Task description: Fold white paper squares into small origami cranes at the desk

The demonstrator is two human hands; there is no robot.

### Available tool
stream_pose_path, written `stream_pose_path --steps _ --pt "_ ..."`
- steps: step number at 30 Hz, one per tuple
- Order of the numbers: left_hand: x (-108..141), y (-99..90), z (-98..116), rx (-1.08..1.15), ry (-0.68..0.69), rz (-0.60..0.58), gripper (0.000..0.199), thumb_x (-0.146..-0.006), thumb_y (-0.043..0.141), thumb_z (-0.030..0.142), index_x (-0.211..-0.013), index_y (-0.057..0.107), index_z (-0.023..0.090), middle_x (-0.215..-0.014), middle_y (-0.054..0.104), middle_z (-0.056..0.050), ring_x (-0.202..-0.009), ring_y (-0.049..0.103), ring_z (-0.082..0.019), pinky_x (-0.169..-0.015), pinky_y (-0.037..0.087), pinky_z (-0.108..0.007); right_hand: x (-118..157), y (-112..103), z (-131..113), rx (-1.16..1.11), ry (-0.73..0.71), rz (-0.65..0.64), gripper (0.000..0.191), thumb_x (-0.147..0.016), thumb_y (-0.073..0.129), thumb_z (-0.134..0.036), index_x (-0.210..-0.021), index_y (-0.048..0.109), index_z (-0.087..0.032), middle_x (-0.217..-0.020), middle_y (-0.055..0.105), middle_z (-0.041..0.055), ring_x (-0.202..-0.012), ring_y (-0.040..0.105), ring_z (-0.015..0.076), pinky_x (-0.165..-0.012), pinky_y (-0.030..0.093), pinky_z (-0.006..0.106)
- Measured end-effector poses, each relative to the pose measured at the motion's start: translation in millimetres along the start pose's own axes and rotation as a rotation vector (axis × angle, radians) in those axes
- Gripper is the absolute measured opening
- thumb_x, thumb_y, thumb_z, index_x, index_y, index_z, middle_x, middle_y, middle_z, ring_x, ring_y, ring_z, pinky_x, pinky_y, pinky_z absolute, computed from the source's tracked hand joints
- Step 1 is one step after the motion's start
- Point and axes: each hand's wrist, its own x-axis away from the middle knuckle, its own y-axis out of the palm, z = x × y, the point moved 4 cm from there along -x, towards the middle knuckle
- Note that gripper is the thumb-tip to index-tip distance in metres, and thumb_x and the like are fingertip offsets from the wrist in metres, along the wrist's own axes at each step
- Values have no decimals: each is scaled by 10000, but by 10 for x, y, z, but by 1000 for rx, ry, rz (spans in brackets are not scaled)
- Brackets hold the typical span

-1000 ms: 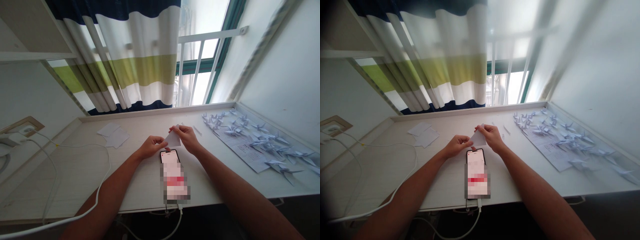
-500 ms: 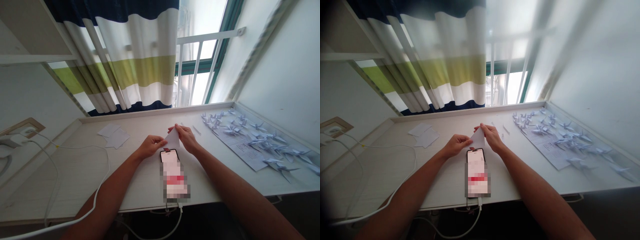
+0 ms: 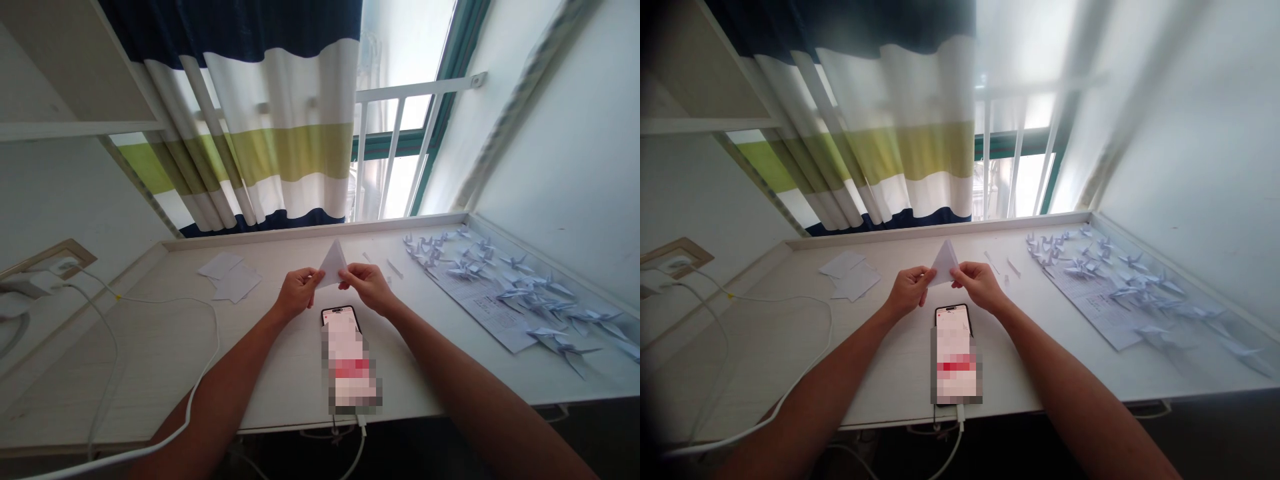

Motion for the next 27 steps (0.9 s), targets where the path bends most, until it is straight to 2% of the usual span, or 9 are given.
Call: stream_pose_path --steps 2,3,5,6,8,11,16,20,27 --pt "-20 -5 0 -9 35 -14 444 -881 621 591 -852 709 157 -511 620 8 -453 576 -127 -482 417 -229 -9 -11 2 51 -20 -16 344 -842 700 -508 -811 708 -166 -726 689 43 -693 629 180 -713 503 330" --pt "-31 -19 6 -32 69 -2 411 -867 656 563 -898 725 159 -639 695 -24 -574 644 -145 -547 455 -235 -16 -22 -1 89 -26 -26 328 -850 687 -488 -786 694 -166 -724 680 40 -693 624 179 -700 499 326" --pt "-52 -67 18 -46 114 55 396 -848 699 515 -1046 734 174 -853 754 -60 -777 690 -173 -639 482 -244 -36 -47 -17 204 -10 -68 321 -854 670 -443 -690 646 -168 -679 640 25 -661 589 168 -644 467 307" --pt "-63 -88 21 -23 120 73 412 -846 706 500 -1105 724 180 -902 759 -65 -813 688 -175 -653 482 -246 -48 -50 -28 258 12 -117 318 -853 664 -427 -671 635 -168 -661 623 18 -642 571 162 -617 449 299" --pt "-78 -119 28 70 114 78 401 -846 709 483 -1096 725 170 -855 751 -58 -757 669 -160 -634 471 -249 -72 -45 -68 343 46 -237 337 -854 658 -423 -637 614 -169 -626 588 3 -610 538 149 -580 415 288" --pt "-85 -146 52 181 101 93 326 -818 737 463 -889 738 144 -698 708 -39 -624 619 -133 -570 439 -247 -129 -54 -144 430 49 -310 337 -865 652 -456 -700 665 -163 -683 637 22 -642 563 158 -604 431 297" --pt "-71 -155 52 325 21 162 326 -765 786 445 -808 672 143 -704 724 -50 -635 701 -175 -548 468 -253 -211 -93 -111 229 16 -179 348 -846 690 -509 -825 699 -162 -800 687 52 -752 623 187 -708 514 337" --pt "-63 -143 24 345 -13 204 352 -744 802 451 -818 647 144 -722 730 -43 -641 739 -206 -553 500 -259 -183 -84 22 114 53 -95 379 -807 734 -539 -785 694 -163 -769 681 42 -738 621 182 -730 525 346" --pt "-54 -140 15 324 -38 197 360 -732 815 441 -831 623 153 -753 750 -50 -668 758 -229 -561 531 -262 -100 -85 14 28 38 -92 372 -831 720 -522 -749 694 -160 -748 667 37 -734 606 181 -712 506 339"
